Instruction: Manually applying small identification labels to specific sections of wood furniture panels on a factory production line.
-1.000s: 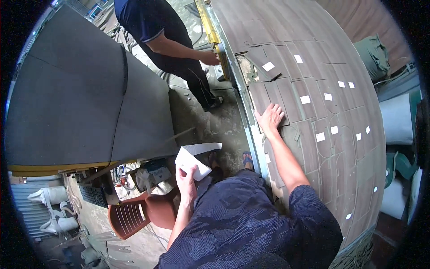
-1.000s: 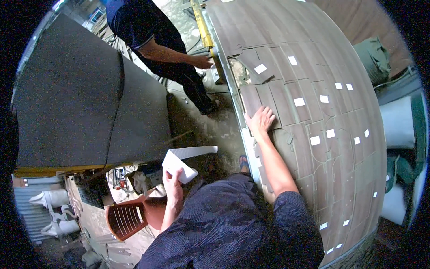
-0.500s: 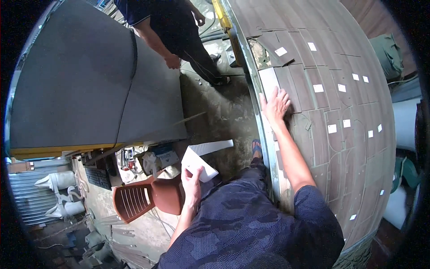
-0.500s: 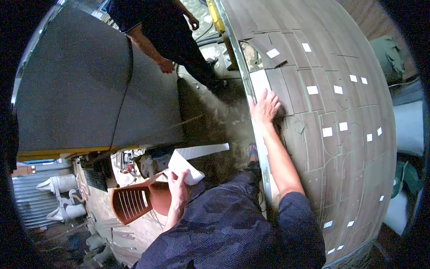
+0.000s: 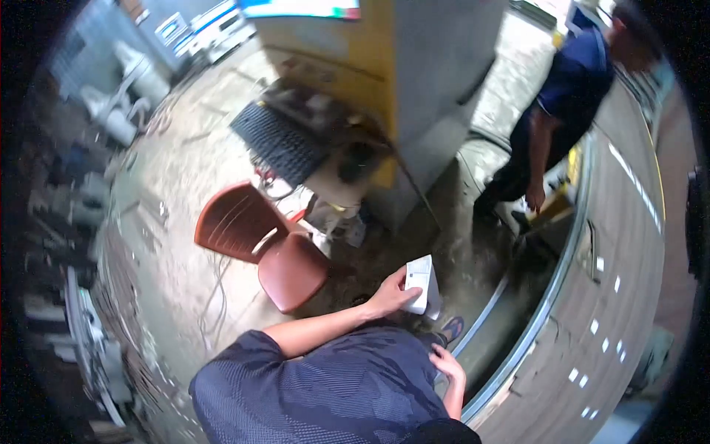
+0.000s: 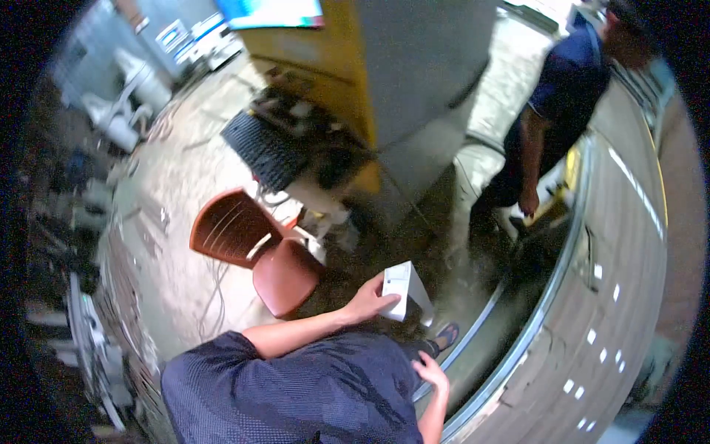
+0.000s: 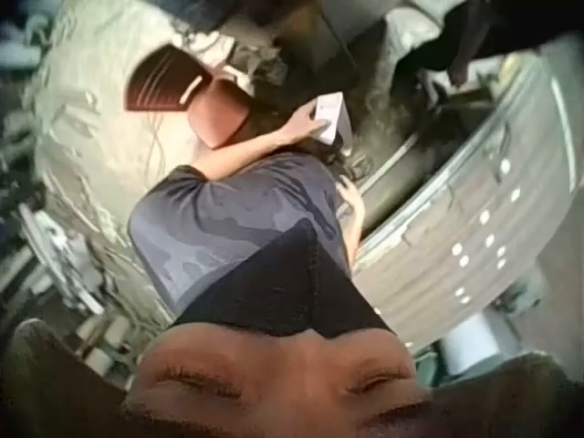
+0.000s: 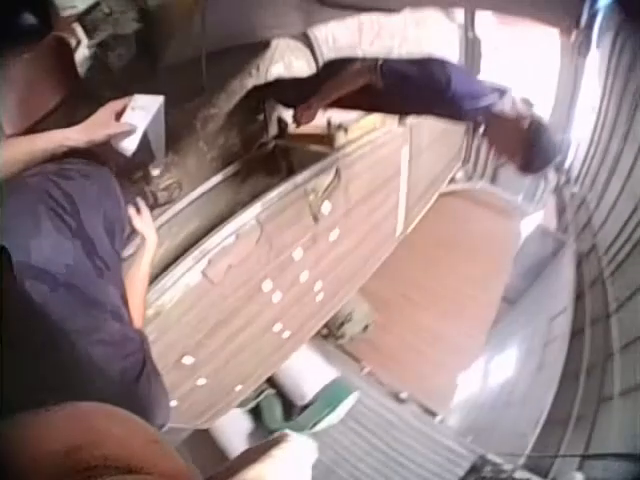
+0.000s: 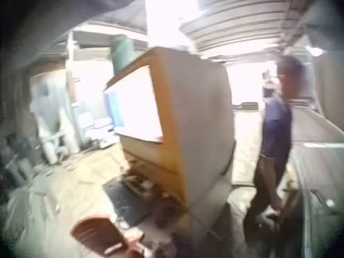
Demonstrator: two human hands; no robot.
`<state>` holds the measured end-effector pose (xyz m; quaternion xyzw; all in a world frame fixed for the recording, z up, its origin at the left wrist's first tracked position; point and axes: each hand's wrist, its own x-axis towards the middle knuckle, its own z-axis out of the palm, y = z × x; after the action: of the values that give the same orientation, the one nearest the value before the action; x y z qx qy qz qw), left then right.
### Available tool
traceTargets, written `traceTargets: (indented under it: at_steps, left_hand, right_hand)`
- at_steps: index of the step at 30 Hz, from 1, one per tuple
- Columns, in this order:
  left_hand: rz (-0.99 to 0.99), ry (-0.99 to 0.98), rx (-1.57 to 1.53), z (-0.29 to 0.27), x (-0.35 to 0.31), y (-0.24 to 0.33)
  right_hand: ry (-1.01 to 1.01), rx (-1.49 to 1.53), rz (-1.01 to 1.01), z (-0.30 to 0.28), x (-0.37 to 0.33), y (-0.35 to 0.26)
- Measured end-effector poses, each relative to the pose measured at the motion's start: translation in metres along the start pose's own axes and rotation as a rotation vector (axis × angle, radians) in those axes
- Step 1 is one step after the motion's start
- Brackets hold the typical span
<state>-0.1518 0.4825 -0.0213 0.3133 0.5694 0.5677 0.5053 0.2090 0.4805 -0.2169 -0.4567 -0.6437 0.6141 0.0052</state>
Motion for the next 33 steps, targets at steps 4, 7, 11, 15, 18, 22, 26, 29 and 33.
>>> traceTargets:
  at_steps: [4,7,11,15,18,22,26,29,33]
  left_hand:
    - [-0.073,0.163,0.119,-0.111,-0.036,-0.025]
    - [-0.065,0.186,0.134,-0.131,-0.048,-0.023]
    - [-0.057,0.296,0.035,-0.148,-0.054,-0.004]
    - [-0.02,0.379,-0.15,-0.145,-0.065,0.009]
    - [-0.028,0.329,-0.215,-0.144,-0.073,0.006]
    - [0.02,0.332,-0.235,-0.17,-0.091,0.008]
    - [0.043,0.425,-0.259,-0.203,-0.105,0.004]
    - [0.023,0.461,-0.299,-0.222,-0.111,-0.008]
    - [0.015,0.432,-0.322,-0.228,-0.118,-0.009]
  right_hand:
    - [-0.139,0.403,0.09,0.01,0.004,-0.198]
    - [0.318,0.072,-0.169,0.031,0.033,-0.291]
    - [0.43,-0.118,-0.636,0.093,0.077,-0.463]
    - [0.529,-0.424,-0.951,0.155,0.16,-0.562]
    - [0.796,-0.638,-0.899,0.179,0.208,-0.592]
    - [1.012,-0.724,-0.828,0.203,0.231,-0.608]
    - [1.024,-0.61,-0.776,0.199,0.248,-0.601]
    - [0.924,-0.608,-0.716,0.2,0.249,-0.597]
    - [0.939,-0.585,-0.752,0.198,0.249,-0.591]
